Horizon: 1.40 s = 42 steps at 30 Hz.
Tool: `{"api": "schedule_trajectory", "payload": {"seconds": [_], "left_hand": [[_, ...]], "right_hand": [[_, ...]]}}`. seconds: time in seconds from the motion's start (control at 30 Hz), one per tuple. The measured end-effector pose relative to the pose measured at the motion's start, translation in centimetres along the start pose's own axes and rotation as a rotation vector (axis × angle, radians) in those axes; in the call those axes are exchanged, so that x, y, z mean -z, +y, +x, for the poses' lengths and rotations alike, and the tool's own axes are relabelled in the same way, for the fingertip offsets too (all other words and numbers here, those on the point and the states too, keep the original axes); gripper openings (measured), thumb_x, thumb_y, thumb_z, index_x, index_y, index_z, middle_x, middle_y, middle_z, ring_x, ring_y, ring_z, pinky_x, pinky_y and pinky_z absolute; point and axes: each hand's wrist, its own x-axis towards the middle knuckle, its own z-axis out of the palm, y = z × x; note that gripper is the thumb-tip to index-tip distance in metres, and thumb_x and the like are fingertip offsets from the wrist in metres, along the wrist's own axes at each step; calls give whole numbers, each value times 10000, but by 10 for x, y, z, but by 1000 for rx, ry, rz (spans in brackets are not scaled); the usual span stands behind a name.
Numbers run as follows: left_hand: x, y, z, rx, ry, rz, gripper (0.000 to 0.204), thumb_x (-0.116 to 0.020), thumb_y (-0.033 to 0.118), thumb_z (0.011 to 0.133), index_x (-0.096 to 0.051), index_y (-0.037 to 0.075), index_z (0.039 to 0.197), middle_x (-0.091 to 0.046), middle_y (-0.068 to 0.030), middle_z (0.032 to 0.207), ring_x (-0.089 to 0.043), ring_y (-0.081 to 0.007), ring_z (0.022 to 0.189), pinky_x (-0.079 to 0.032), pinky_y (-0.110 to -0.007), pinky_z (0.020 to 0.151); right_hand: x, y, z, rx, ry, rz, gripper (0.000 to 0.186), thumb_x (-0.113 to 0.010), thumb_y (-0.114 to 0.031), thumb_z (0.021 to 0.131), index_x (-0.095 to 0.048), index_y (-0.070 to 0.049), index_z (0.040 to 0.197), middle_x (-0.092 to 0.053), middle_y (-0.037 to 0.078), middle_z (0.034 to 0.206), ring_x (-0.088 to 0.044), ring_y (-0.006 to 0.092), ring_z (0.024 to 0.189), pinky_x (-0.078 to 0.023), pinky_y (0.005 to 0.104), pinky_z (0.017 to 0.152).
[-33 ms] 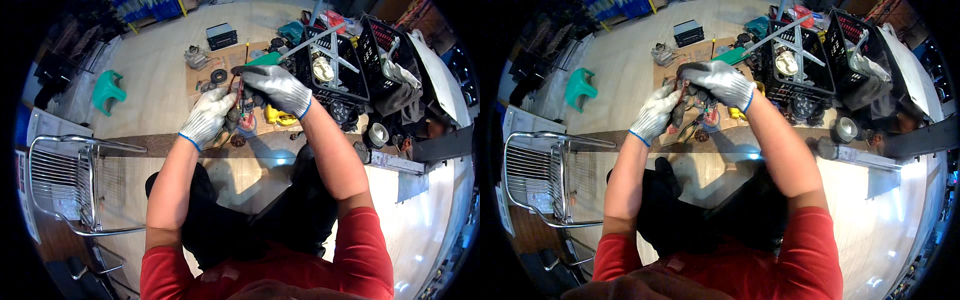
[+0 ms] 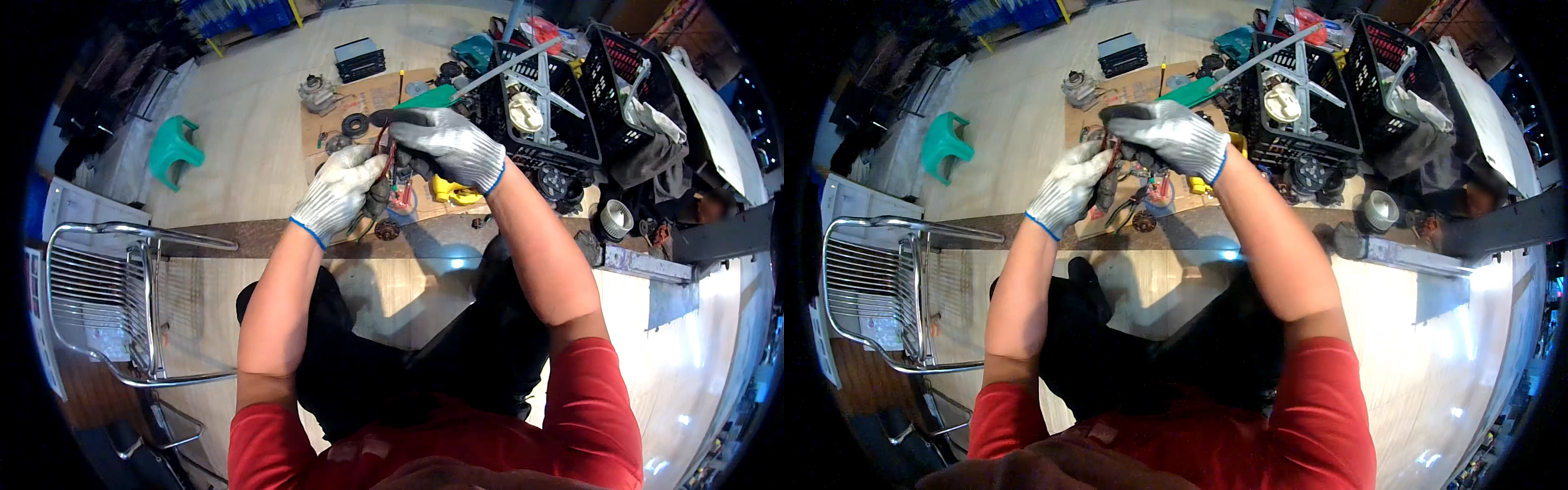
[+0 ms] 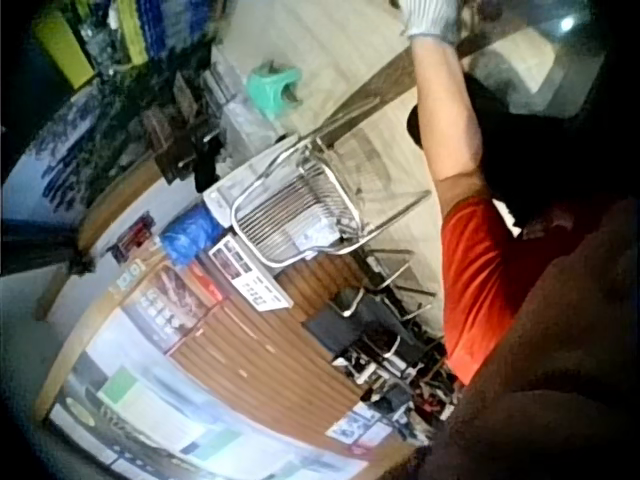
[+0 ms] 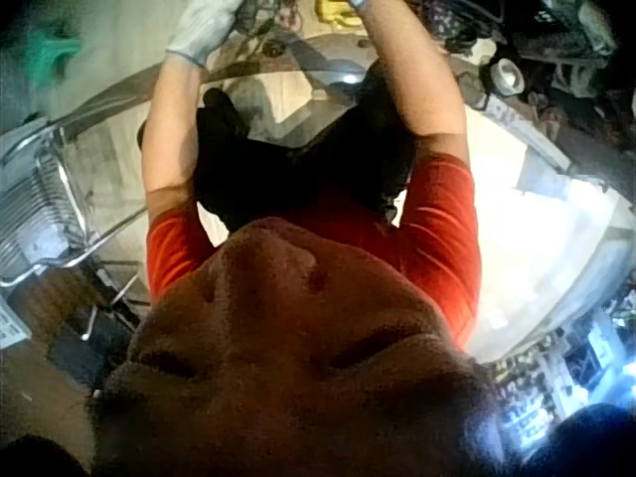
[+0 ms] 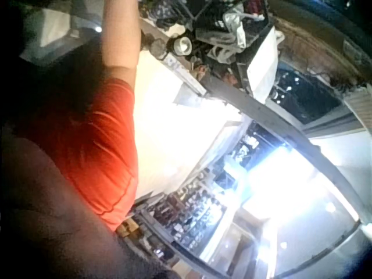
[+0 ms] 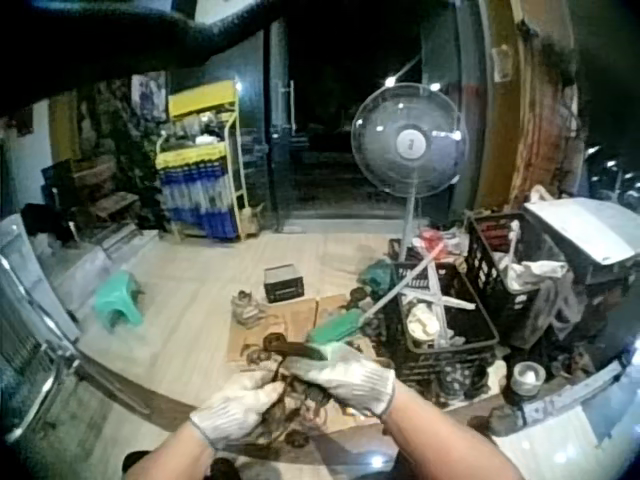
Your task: The person, while sitting on the floor, works on an alternator by handling the internal copper winding and using a tool to manipulate wires and components.
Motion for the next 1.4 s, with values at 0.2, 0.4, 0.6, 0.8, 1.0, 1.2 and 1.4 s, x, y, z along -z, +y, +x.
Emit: {"api": "schedule_trajectory", "payload": {"seconds": [0.2,0.4,0.6,0.8,1.0,1.2,1.4], "left_hand": [[4,0,0,-58,-54,234,243,-544,220,997,-587,-10,1066,-546,-17,707,-498,-95,522,-427,-253,458],[3,0,0,-31,-34,208,284,-574,252,991,-607,-8,1100,-575,-11,780,-509,-91,582,-438,-261,499],[6,-9,6,-16,8,-41,359,-561,316,1013,-589,-4,1174,-657,-73,926,-629,-135,718,-531,-271,622],[5,-7,5,-68,-6,21,394,-549,336,1014,-608,-24,1161,-685,-98,974,-652,-148,829,-539,-291,747],[3,-11,8,-243,95,554,372,-558,307,993,-647,-45,1078,-685,-208,953,-649,-317,877,-496,-382,799],[-5,-18,13,-438,221,779,313,-553,263,1009,-630,-40,1035,-647,-131,783,-618,-168,665,-499,-336,621],[1,-7,7,-175,94,360,319,-545,263,1000,-656,-33,1044,-681,-161,875,-644,-252,800,-502,-367,753]], "right_hand": [[-1,-4,-2,87,-104,49,397,-655,-216,903,-647,40,1205,-658,51,832,-554,60,629,-428,189,535],[-9,-15,-8,-68,-16,14,321,-647,-240,915,-697,10,1109,-632,20,748,-535,55,589,-412,196,516],[-12,-13,-4,-34,107,-82,299,-644,-259,927,-710,-10,1080,-628,4,733,-523,54,578,-409,211,510],[-10,-15,-4,-5,147,-212,306,-668,-265,907,-721,7,1037,-710,58,814,-626,119,692,-499,269,642],[-10,-7,-2,101,165,-348,235,-623,-219,924,-730,-57,1057,-699,91,882,-632,159,711,-493,277,645],[-8,8,3,180,218,-445,205,-622,-200,922,-732,-81,1047,-724,128,921,-674,211,737,-526,307,669],[1,-2,2,-117,180,232,383,-554,-377,1005,-666,-41,1152,-614,12,715,-504,70,509,-395,204,449]]}}
